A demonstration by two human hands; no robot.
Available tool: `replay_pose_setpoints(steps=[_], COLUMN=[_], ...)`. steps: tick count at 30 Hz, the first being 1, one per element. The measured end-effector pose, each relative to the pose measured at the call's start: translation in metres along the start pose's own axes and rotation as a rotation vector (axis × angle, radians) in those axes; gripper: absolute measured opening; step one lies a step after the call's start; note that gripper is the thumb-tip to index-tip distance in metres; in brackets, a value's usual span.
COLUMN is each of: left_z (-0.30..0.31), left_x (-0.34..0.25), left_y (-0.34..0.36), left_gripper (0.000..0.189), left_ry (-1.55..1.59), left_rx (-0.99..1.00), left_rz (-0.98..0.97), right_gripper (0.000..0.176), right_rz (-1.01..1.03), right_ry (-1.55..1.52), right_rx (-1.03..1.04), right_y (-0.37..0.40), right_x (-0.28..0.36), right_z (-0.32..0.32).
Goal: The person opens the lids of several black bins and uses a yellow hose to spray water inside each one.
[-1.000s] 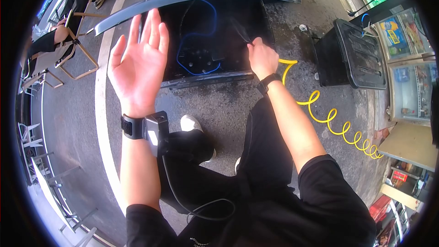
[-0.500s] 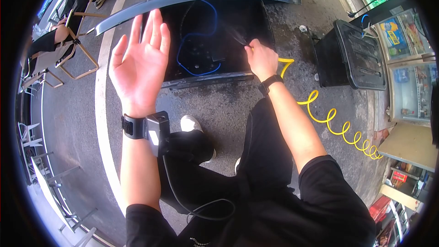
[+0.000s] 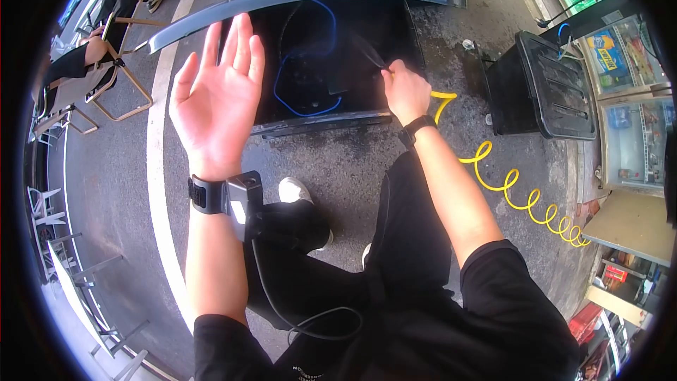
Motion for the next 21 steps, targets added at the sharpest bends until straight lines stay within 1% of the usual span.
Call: replay_pose_setpoints(steps=[21], left_z=[-0.0015], left_x=[0.001], left_y=[0.0008], left_gripper=[0.063], left_ry=[0.009], left_rx=[0.002], left_rz=[0.011], right_gripper=[0.019], right_rz=[-0.021], right_ry=[0.017], right_rx=[0.02], right_y=[-0.0002], right_x=[0.0003], right_z=[0.0002])
Point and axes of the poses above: each hand's wrist, its own y-axis away from the middle knuckle, its own z-axis out of the back of the hand, x = y × z, the point moved 6 cm from there along -y, towards the middle knuckle, and after that the axes turned 1 degree about y, right-handed, at the moved point
